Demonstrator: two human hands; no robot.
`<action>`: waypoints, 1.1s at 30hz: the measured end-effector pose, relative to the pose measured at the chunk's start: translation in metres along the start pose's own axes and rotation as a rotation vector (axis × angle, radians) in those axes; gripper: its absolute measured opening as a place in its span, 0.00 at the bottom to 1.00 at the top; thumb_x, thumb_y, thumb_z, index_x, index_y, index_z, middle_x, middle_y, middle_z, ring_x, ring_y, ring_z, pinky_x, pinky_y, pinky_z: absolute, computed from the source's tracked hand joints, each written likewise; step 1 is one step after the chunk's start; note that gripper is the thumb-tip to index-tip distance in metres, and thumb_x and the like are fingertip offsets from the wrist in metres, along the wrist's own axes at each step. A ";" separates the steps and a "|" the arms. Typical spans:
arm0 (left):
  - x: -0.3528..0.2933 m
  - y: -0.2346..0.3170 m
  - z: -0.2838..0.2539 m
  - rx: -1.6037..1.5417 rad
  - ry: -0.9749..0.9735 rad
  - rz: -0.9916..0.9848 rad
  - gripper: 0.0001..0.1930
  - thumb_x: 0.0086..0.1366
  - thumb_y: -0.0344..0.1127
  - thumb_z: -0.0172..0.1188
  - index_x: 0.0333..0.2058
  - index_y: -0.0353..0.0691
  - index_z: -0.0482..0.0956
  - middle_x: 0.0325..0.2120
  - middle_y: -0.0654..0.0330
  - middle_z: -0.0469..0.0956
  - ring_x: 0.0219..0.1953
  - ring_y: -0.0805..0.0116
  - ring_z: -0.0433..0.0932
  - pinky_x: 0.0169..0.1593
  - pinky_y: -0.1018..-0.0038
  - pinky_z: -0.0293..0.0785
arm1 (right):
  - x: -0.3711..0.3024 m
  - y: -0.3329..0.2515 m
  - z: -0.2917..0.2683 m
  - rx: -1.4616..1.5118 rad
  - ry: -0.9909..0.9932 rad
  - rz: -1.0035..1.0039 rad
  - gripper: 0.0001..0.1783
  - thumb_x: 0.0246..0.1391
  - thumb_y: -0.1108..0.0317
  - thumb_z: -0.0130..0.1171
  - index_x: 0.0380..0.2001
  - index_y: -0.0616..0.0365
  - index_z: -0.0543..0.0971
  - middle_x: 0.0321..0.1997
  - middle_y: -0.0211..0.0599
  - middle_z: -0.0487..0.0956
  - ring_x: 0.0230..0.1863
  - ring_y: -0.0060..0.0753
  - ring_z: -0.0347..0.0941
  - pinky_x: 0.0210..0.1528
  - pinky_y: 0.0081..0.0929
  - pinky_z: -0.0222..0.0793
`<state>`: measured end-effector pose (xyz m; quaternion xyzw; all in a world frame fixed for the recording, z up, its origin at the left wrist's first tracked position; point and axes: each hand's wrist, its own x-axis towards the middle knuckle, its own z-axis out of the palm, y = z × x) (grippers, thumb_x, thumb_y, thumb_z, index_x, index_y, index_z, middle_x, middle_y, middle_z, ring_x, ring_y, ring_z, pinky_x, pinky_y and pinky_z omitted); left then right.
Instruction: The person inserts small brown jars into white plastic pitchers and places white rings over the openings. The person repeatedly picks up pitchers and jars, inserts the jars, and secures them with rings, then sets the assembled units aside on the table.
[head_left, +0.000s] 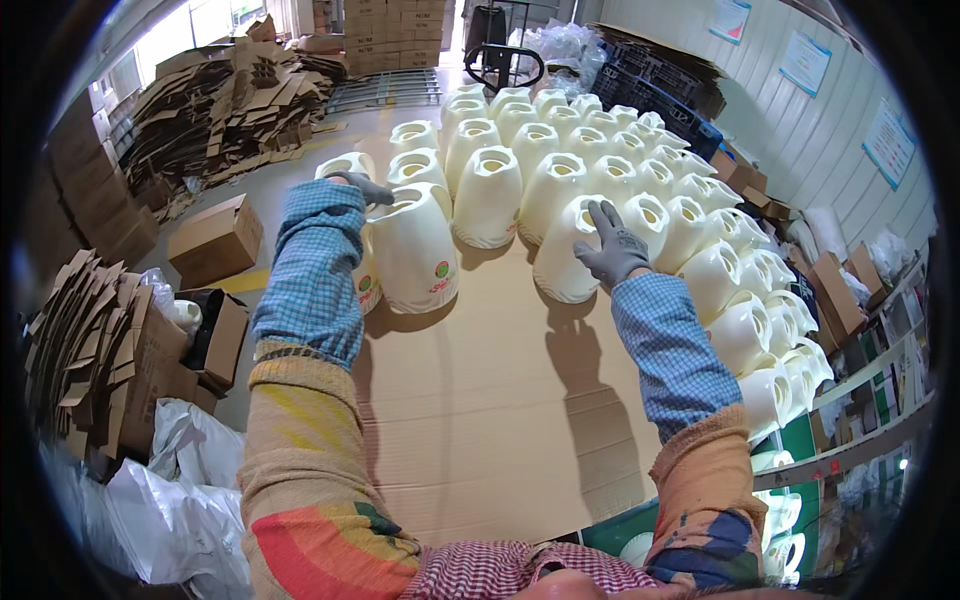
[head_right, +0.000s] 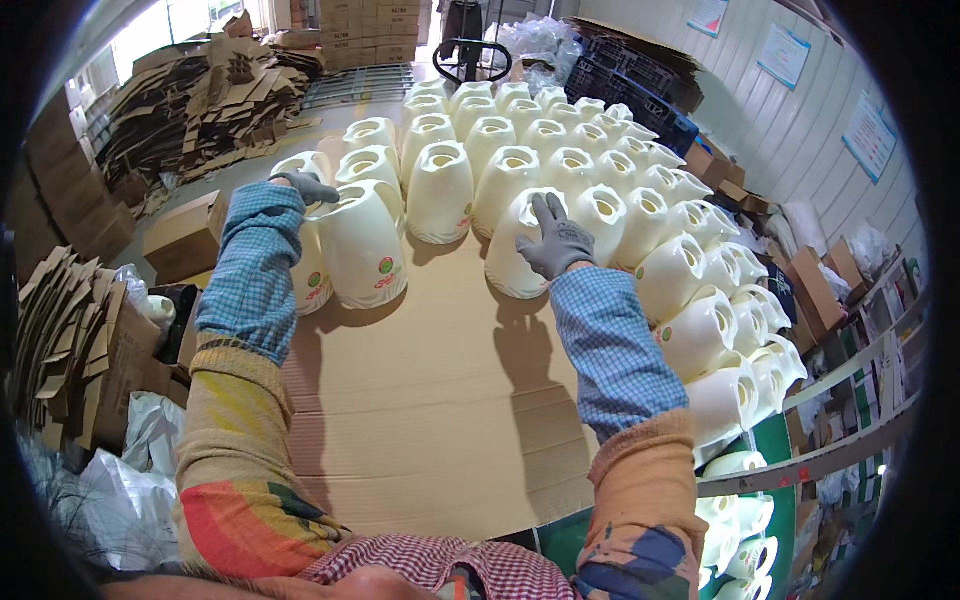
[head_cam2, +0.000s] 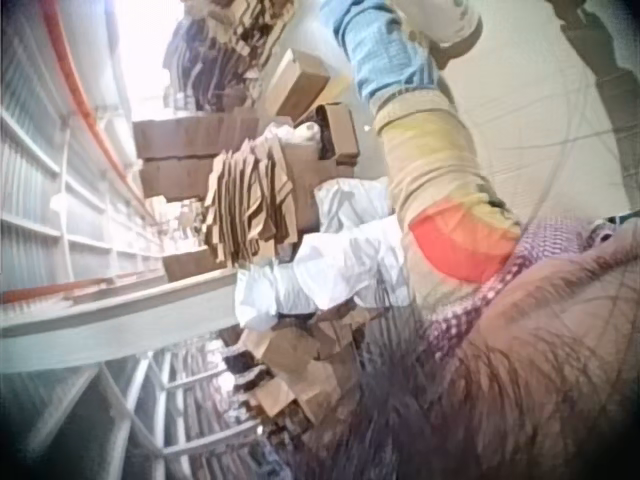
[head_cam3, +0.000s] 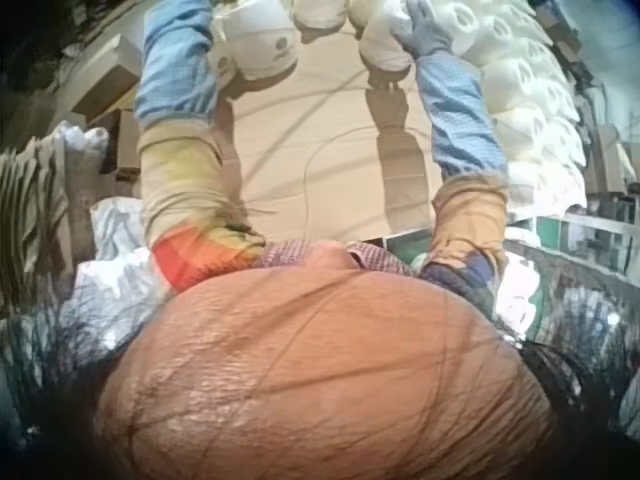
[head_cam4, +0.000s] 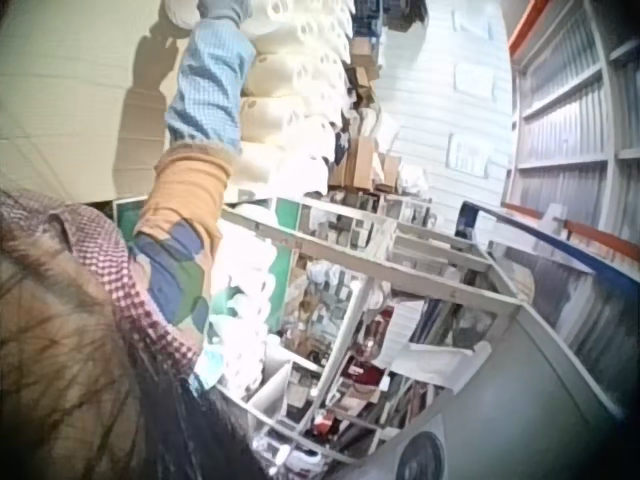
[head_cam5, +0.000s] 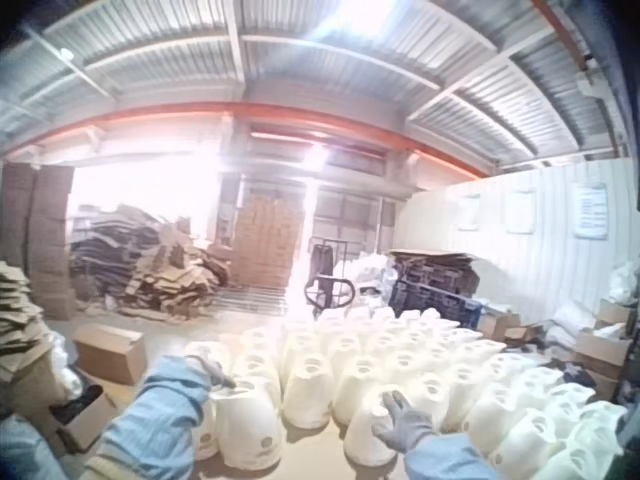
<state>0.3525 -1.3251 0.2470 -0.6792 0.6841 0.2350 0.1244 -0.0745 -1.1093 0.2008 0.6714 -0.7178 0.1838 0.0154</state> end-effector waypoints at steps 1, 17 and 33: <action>0.001 -0.001 0.003 0.039 0.102 -0.010 0.52 0.50 0.70 0.65 0.68 0.45 0.68 0.72 0.48 0.59 0.73 0.50 0.58 0.70 0.57 0.61 | 0.005 -0.002 0.000 -0.057 -0.063 0.020 0.38 0.55 0.44 0.59 0.66 0.48 0.71 0.77 0.40 0.60 0.58 0.46 0.77 0.64 0.42 0.68; 0.022 -0.011 0.022 -0.050 0.328 0.082 0.43 0.51 0.60 0.73 0.62 0.44 0.76 0.64 0.53 0.71 0.68 0.54 0.65 0.69 0.63 0.61 | -0.039 0.018 0.009 -0.004 0.060 -0.052 0.17 0.59 0.62 0.61 0.51 0.49 0.81 0.69 0.38 0.72 0.60 0.49 0.76 0.62 0.40 0.72; -0.137 -0.057 0.076 0.051 0.532 0.311 0.19 0.52 0.48 0.67 0.39 0.42 0.89 0.45 0.54 0.80 0.46 0.50 0.81 0.52 0.61 0.76 | -0.162 0.025 -0.063 0.244 0.172 -0.095 0.11 0.58 0.67 0.65 0.43 0.59 0.83 0.51 0.40 0.83 0.42 0.40 0.82 0.47 0.33 0.78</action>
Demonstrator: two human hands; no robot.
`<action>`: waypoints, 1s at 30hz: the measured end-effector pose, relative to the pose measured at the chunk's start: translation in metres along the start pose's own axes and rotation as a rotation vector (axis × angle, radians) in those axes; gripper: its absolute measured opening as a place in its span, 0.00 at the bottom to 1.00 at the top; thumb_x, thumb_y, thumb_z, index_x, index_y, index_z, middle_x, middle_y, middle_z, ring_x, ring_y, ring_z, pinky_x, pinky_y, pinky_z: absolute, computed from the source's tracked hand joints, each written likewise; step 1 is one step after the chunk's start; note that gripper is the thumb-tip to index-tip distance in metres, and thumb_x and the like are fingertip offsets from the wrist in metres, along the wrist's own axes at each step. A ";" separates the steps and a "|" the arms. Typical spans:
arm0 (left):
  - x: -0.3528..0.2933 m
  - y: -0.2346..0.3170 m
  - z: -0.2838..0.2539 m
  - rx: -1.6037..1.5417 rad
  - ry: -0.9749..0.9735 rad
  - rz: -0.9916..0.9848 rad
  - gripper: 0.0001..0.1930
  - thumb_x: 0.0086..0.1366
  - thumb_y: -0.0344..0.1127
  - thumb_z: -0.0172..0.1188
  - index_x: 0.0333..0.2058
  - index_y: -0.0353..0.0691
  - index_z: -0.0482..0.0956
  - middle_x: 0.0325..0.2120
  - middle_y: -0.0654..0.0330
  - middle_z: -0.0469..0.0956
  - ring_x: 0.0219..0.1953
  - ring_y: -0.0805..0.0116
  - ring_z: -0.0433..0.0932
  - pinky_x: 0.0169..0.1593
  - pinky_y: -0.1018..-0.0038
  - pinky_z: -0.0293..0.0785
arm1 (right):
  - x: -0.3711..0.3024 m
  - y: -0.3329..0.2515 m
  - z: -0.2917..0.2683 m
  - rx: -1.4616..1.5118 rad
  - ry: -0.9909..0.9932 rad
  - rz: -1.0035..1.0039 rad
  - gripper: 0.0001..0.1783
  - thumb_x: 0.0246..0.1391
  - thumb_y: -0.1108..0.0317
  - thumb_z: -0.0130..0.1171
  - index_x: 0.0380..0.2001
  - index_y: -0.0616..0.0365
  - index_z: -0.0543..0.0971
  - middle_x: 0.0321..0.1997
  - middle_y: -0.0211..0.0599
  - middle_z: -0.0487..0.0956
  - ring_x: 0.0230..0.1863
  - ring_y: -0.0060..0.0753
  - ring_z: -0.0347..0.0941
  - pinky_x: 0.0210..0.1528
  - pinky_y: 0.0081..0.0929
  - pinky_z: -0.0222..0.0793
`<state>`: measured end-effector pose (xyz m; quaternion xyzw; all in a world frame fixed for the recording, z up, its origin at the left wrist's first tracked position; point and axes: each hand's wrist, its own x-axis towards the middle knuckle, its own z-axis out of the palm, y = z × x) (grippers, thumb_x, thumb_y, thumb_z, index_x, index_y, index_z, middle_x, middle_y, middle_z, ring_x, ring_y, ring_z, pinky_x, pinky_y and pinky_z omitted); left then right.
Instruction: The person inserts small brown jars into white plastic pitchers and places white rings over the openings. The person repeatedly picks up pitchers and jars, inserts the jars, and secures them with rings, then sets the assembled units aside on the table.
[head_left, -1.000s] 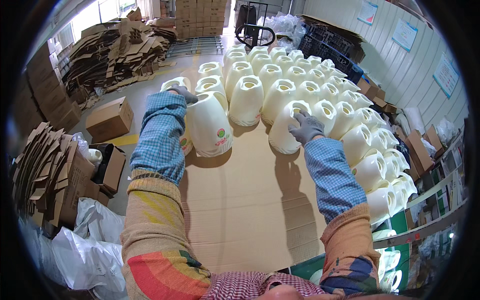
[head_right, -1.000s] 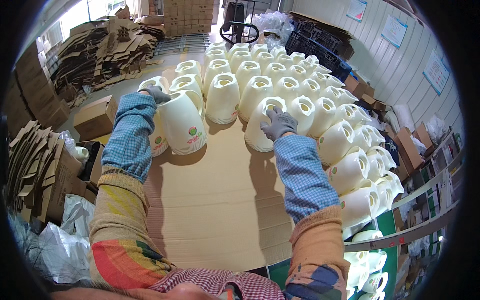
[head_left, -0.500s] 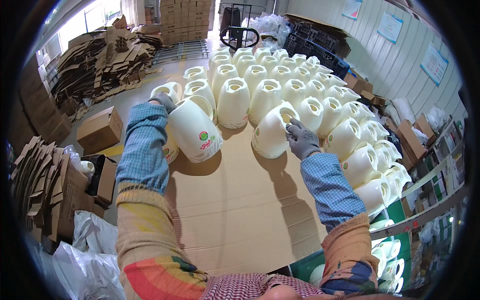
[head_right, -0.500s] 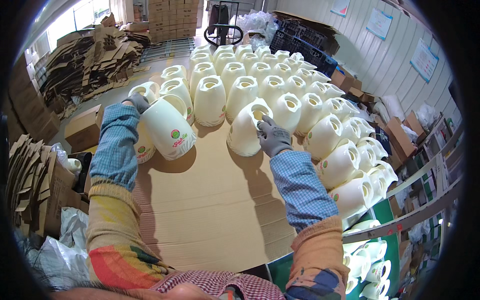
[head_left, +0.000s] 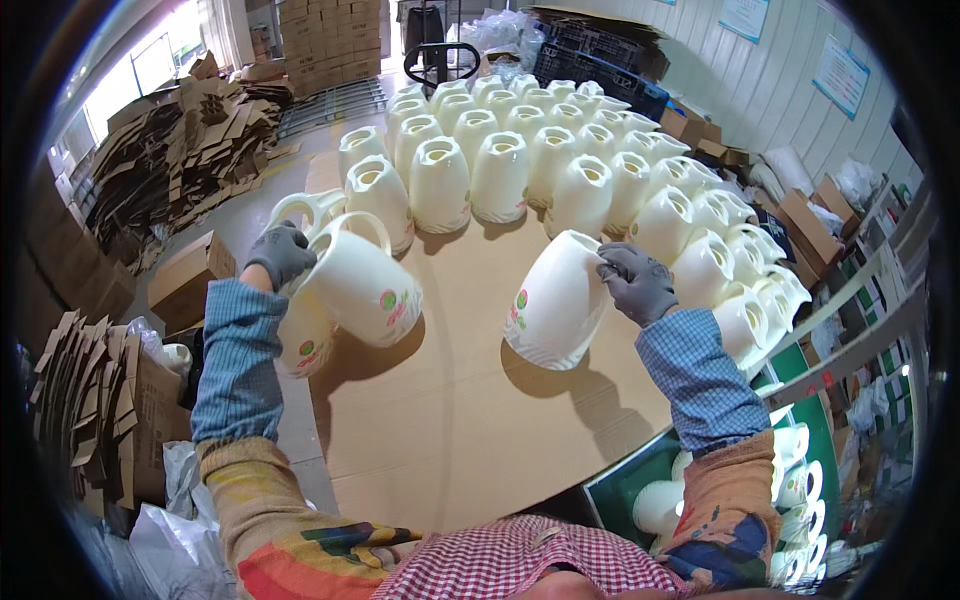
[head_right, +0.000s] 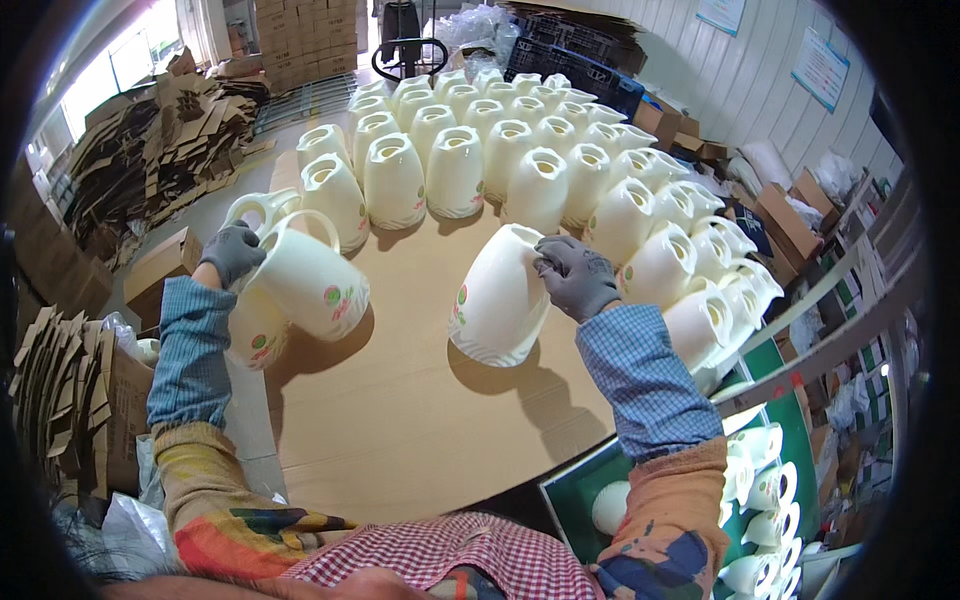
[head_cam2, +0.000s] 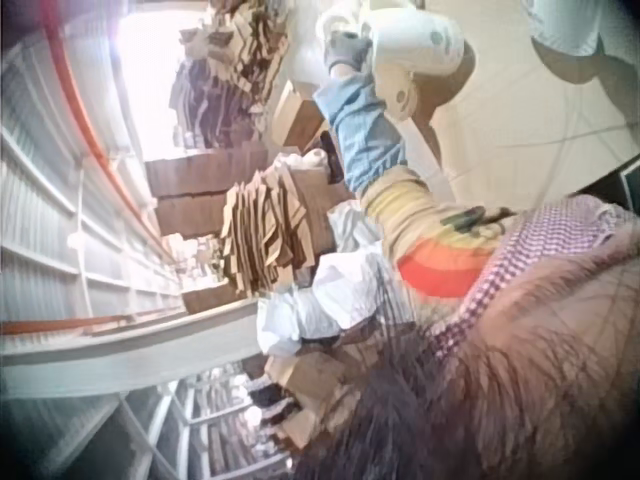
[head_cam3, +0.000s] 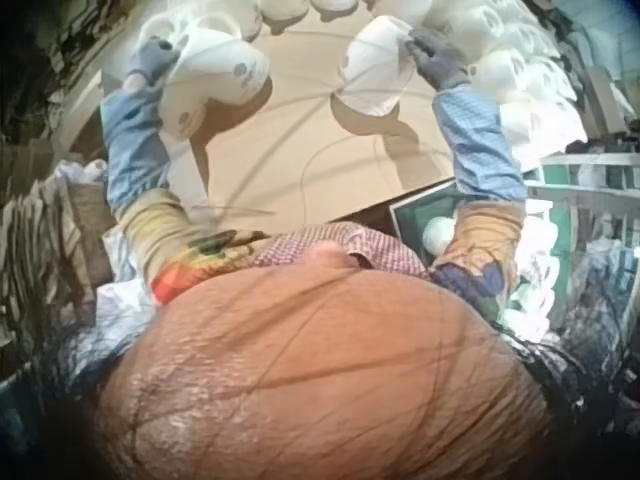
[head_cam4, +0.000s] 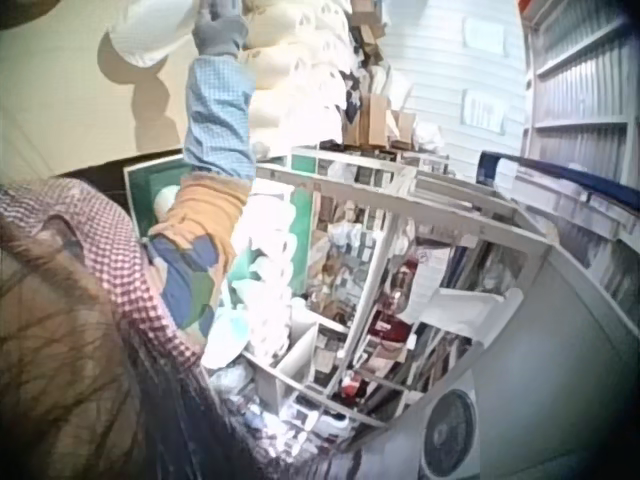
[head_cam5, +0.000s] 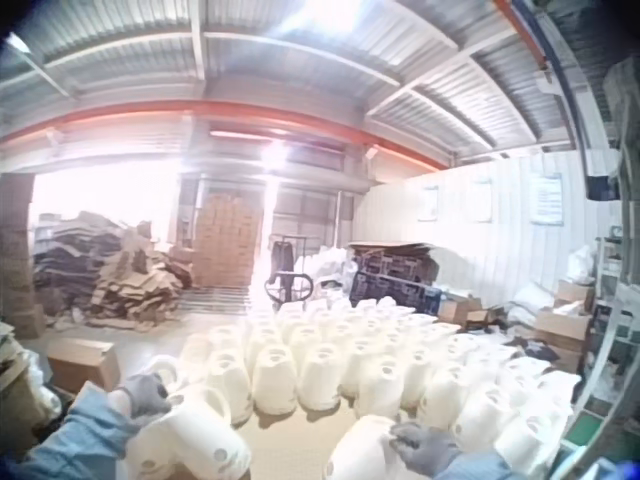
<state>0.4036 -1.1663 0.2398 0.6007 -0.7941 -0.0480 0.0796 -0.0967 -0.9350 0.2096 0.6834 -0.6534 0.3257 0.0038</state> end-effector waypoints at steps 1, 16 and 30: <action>-0.015 0.012 -0.003 0.022 -0.021 0.035 0.19 0.52 0.48 0.67 0.39 0.42 0.88 0.44 0.55 0.80 0.46 0.50 0.81 0.51 0.61 0.76 | -0.016 -0.002 -0.010 0.017 -0.001 -0.008 0.11 0.57 0.68 0.65 0.43 0.59 0.83 0.51 0.40 0.83 0.42 0.40 0.82 0.46 0.33 0.78; -0.292 0.302 -0.053 -0.192 -0.104 1.119 0.12 0.47 0.30 0.72 0.32 0.37 0.84 0.44 0.47 0.79 0.40 0.47 0.82 0.44 0.59 0.79 | -0.430 -0.102 -0.326 -0.014 0.552 0.305 0.13 0.60 0.71 0.64 0.48 0.63 0.83 0.47 0.41 0.85 0.42 0.30 0.82 0.45 0.27 0.78; -0.533 0.671 -0.024 -0.267 -0.102 2.021 0.19 0.49 0.45 0.72 0.39 0.42 0.86 0.51 0.54 0.78 0.45 0.51 0.82 0.50 0.60 0.79 | -0.821 -0.117 -0.294 -0.627 0.761 0.902 0.11 0.51 0.69 0.67 0.39 0.58 0.85 0.48 0.45 0.85 0.47 0.49 0.83 0.50 0.37 0.80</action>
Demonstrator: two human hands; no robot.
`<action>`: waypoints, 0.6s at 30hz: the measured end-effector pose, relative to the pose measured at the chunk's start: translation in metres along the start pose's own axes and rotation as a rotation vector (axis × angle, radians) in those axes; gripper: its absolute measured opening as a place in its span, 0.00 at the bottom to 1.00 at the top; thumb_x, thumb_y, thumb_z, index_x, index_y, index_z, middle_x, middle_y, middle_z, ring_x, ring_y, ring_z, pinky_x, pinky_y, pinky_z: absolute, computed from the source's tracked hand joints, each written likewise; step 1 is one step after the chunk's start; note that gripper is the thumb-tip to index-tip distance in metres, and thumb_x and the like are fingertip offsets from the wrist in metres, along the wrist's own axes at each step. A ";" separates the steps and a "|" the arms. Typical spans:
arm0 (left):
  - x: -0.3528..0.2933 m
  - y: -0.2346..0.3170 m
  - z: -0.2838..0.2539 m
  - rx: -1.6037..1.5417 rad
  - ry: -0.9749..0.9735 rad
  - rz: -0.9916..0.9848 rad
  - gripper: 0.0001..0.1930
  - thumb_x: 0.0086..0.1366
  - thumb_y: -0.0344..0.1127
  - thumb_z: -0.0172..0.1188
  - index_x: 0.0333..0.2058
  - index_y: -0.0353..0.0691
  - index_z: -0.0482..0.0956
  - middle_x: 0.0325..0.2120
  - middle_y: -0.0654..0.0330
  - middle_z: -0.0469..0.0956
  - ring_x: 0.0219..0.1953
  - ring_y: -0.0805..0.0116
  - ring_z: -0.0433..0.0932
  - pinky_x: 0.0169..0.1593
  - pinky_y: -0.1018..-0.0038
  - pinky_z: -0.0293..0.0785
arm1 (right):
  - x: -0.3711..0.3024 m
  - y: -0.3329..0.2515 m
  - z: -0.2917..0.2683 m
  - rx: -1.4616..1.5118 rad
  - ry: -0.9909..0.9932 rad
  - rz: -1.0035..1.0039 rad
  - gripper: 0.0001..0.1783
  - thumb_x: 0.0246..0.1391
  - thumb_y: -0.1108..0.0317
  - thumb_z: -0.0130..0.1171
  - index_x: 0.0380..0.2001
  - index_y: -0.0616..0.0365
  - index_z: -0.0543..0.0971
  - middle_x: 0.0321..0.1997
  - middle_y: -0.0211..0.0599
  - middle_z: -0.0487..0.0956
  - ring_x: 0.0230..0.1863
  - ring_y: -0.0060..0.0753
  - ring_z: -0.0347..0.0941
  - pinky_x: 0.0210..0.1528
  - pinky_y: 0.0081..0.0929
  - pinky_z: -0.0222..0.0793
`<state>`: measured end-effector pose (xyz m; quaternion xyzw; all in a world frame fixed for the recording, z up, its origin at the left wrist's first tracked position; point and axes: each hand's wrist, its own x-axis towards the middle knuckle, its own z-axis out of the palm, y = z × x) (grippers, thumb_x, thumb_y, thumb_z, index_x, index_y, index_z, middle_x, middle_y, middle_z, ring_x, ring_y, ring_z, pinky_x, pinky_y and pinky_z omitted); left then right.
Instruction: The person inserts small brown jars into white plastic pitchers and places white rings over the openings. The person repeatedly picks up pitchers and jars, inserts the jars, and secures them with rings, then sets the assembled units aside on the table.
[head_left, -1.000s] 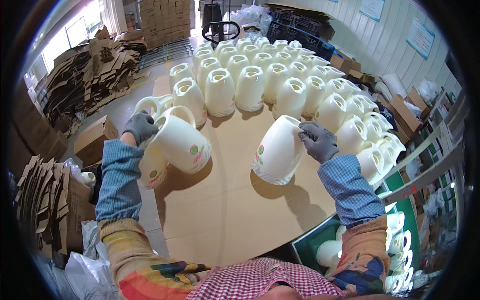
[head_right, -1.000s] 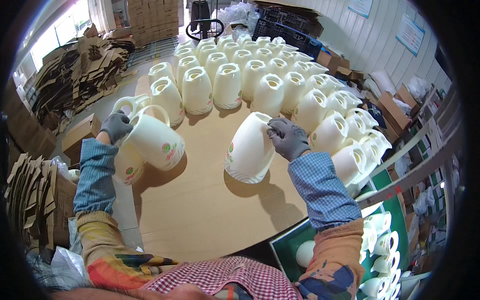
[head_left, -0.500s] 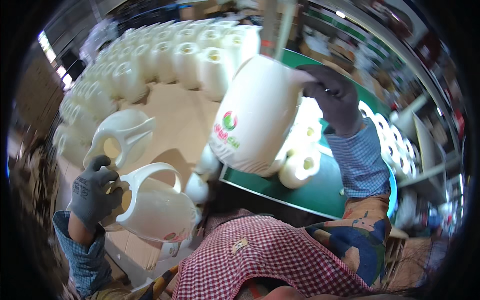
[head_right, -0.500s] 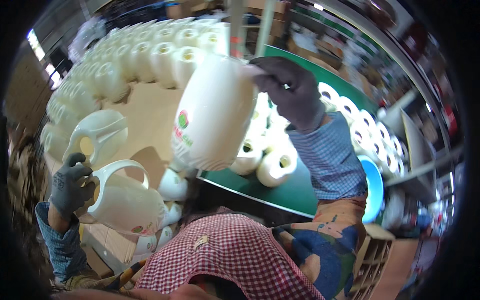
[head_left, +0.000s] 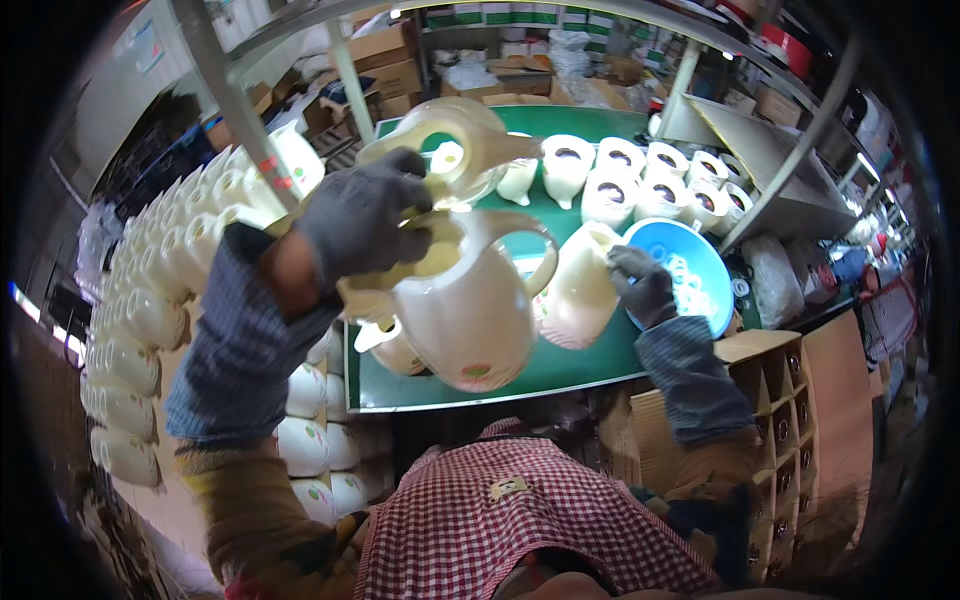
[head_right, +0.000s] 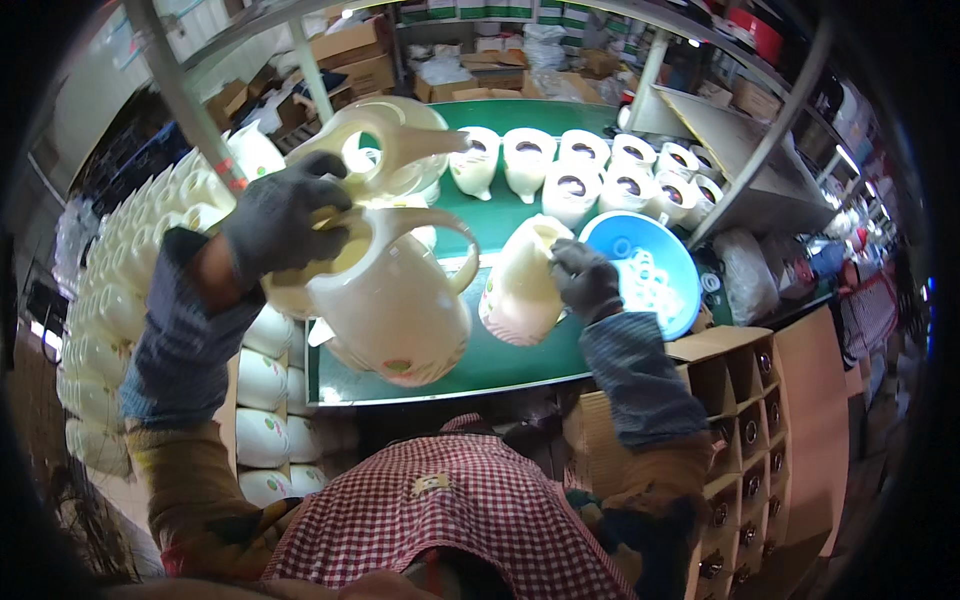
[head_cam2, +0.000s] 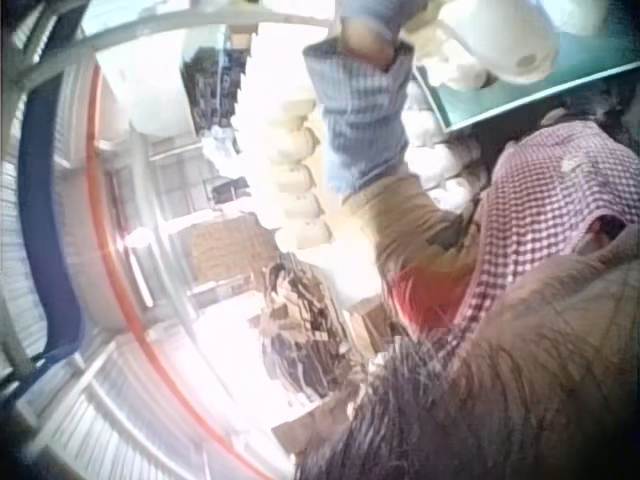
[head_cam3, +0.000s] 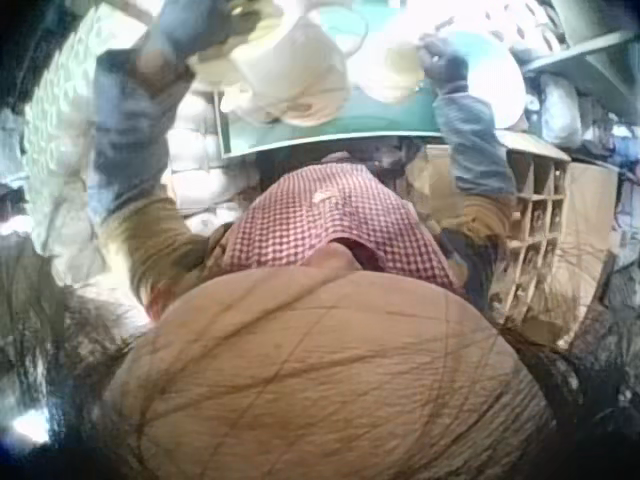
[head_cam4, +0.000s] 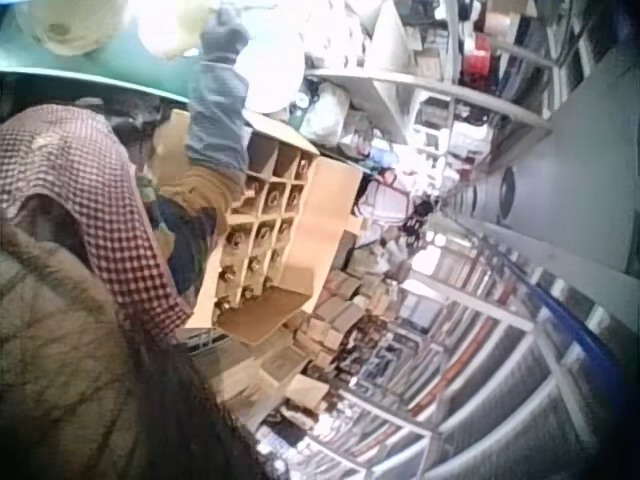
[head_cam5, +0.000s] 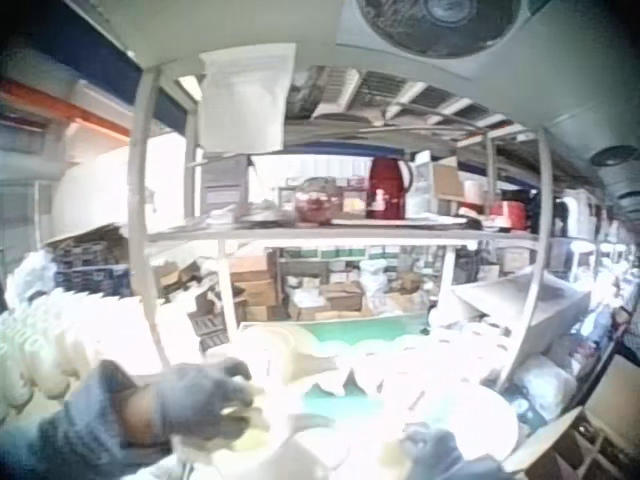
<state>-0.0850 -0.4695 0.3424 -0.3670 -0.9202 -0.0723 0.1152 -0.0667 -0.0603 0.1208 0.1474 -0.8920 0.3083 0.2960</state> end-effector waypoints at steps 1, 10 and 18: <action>0.023 0.001 0.013 -0.037 0.043 0.030 0.19 0.49 0.44 0.72 0.38 0.43 0.86 0.51 0.55 0.78 0.47 0.50 0.81 0.51 0.59 0.78 | -0.016 0.016 0.020 -0.030 -0.009 0.025 0.10 0.51 0.69 0.67 0.38 0.57 0.85 0.49 0.45 0.85 0.46 0.49 0.83 0.50 0.37 0.80; 0.209 0.011 0.158 -0.245 -0.035 0.162 0.15 0.50 0.43 0.71 0.36 0.43 0.87 0.55 0.52 0.77 0.48 0.48 0.81 0.54 0.60 0.77 | -0.136 0.013 0.117 -0.047 -0.034 0.498 0.13 0.50 0.66 0.65 0.41 0.51 0.83 0.50 0.40 0.83 0.41 0.53 0.82 0.43 0.43 0.79; 0.257 -0.012 0.265 -0.312 -0.234 0.222 0.14 0.50 0.42 0.69 0.35 0.44 0.88 0.51 0.54 0.79 0.47 0.48 0.81 0.52 0.60 0.77 | -0.096 -0.054 0.030 -0.098 0.005 0.337 0.21 0.53 0.69 0.63 0.51 0.62 0.81 0.57 0.53 0.80 0.49 0.55 0.81 0.52 0.39 0.79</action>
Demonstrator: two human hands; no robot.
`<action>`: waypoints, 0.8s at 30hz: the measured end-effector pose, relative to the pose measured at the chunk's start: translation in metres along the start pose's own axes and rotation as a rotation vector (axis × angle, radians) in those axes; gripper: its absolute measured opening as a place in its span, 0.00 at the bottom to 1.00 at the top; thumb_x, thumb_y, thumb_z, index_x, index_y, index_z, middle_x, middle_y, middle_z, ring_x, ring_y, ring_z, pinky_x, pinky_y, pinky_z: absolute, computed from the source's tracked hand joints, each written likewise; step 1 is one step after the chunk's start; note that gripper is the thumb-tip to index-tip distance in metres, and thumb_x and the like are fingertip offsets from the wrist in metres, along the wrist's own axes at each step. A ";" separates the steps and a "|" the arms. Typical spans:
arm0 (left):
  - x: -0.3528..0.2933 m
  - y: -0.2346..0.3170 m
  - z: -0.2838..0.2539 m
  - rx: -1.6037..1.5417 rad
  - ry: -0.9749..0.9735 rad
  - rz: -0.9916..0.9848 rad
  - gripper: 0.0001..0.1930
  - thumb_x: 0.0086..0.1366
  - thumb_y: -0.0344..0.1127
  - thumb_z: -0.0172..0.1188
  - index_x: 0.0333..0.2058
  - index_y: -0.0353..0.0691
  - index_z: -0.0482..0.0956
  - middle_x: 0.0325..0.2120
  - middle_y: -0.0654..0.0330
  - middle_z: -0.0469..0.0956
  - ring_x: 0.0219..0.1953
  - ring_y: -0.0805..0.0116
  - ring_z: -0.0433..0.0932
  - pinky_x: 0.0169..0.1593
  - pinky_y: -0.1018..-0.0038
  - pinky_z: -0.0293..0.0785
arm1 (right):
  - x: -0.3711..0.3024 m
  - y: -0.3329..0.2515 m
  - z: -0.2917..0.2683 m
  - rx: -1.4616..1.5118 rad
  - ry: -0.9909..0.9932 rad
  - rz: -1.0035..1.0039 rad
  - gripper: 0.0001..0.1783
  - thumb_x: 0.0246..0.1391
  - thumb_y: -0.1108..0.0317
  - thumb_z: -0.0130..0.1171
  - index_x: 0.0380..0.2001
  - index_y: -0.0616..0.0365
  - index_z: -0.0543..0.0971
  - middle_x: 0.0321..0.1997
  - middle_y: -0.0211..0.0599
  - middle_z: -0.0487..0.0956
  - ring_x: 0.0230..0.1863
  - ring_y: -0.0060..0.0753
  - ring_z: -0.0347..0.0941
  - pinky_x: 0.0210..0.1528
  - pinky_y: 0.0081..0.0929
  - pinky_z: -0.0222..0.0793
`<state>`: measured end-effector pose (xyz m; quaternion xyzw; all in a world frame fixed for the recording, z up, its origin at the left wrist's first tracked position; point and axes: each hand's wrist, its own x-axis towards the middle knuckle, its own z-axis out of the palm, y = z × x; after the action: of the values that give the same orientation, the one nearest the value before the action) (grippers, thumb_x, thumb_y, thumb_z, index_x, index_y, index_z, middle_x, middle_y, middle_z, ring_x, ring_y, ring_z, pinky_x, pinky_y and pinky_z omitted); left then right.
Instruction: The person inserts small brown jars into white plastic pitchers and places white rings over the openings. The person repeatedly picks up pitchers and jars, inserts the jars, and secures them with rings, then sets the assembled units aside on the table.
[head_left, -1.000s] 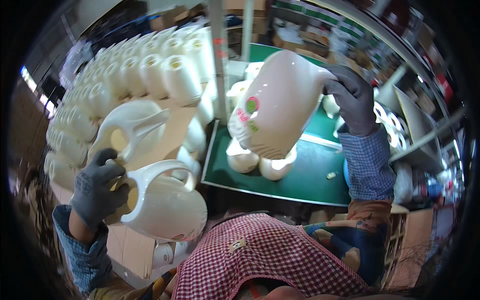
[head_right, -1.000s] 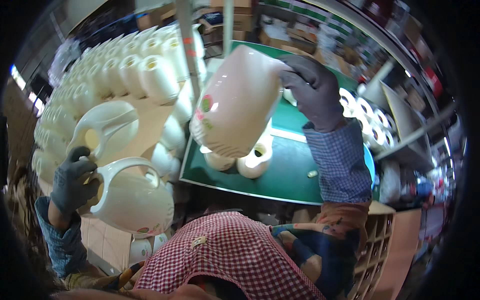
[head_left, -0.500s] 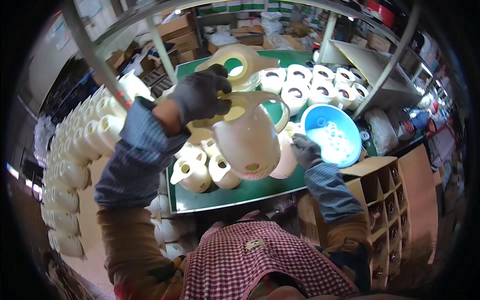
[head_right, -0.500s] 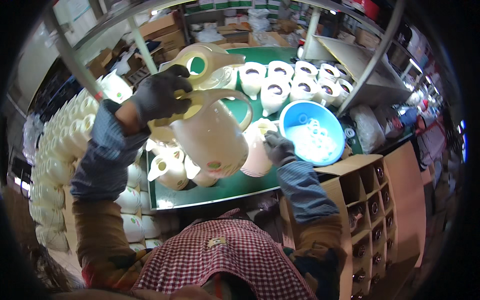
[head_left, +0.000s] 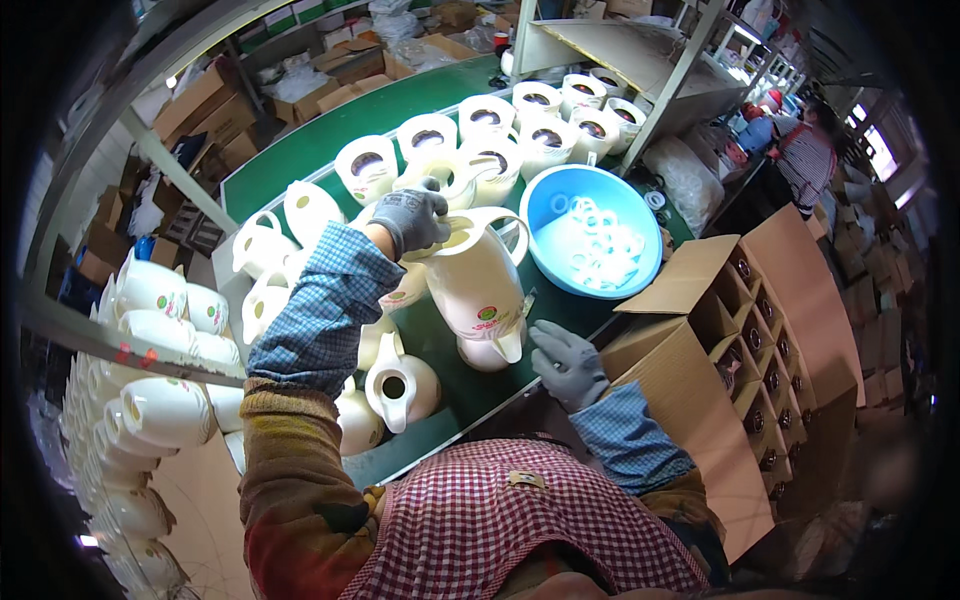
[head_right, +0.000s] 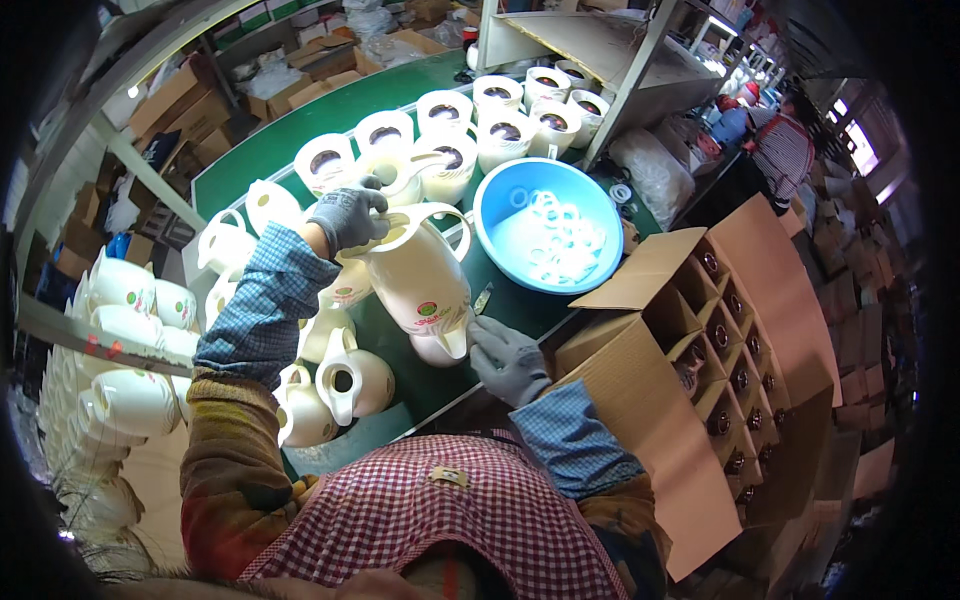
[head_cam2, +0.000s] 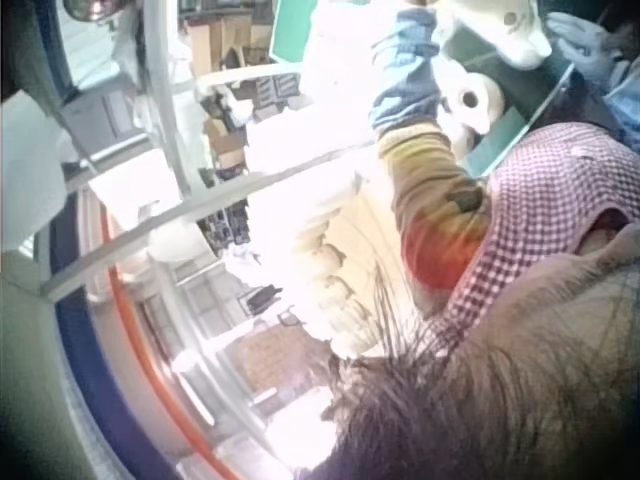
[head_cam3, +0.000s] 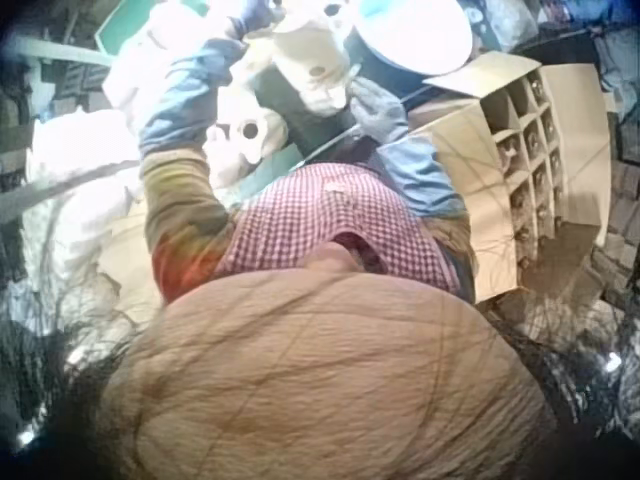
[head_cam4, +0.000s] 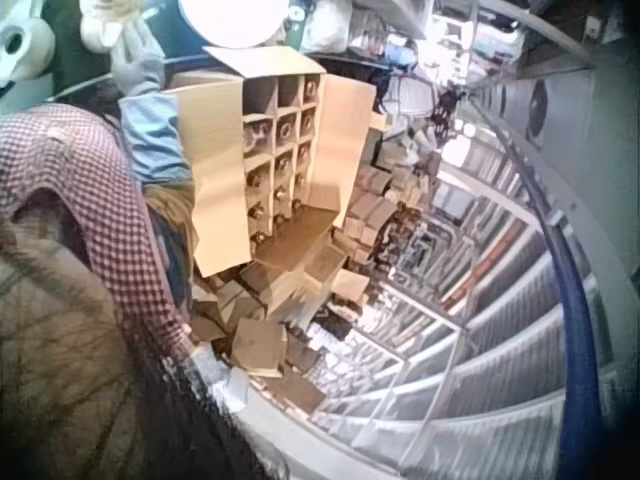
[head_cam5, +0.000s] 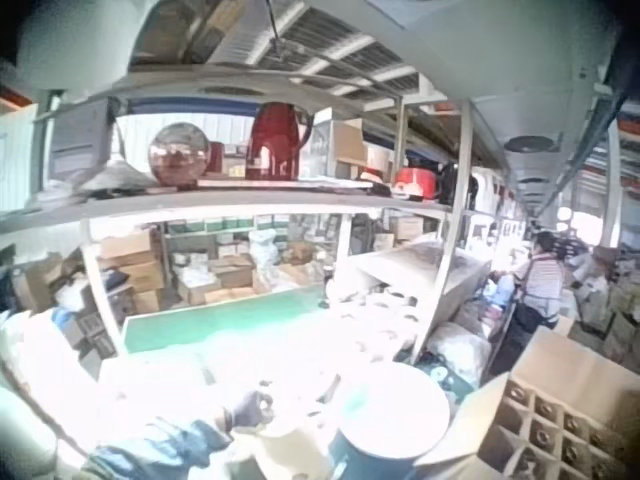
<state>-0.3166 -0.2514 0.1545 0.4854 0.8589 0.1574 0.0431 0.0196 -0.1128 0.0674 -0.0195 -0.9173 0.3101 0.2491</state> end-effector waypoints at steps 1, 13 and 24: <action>0.005 -0.002 -0.002 -0.019 -0.038 -0.031 0.14 0.50 0.43 0.69 0.35 0.44 0.88 0.50 0.54 0.79 0.47 0.49 0.81 0.52 0.60 0.77 | 0.000 0.000 -0.006 0.035 0.006 0.083 0.21 0.53 0.68 0.64 0.51 0.62 0.81 0.57 0.54 0.80 0.52 0.55 0.81 0.54 0.39 0.78; 0.024 -0.007 -0.022 -0.134 -0.257 -0.114 0.15 0.50 0.44 0.69 0.34 0.42 0.88 0.36 0.54 0.83 0.37 0.55 0.83 0.45 0.65 0.78 | 0.175 -0.002 0.022 -0.121 -0.206 0.094 0.74 0.31 0.32 0.77 0.77 0.43 0.48 0.79 0.59 0.47 0.79 0.64 0.42 0.79 0.48 0.40; 0.040 -0.041 0.021 -0.314 -0.237 -0.036 0.22 0.62 0.51 0.62 0.43 0.36 0.84 0.38 0.47 0.84 0.41 0.54 0.83 0.48 0.64 0.77 | 0.245 0.012 -0.011 -0.146 -0.783 0.171 0.59 0.29 0.46 0.83 0.65 0.55 0.68 0.64 0.51 0.67 0.67 0.54 0.65 0.69 0.40 0.63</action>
<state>-0.3662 -0.2327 0.1247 0.4724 0.8213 0.2305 0.2217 -0.1915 -0.0508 0.1772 0.0061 -0.9574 0.2480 -0.1476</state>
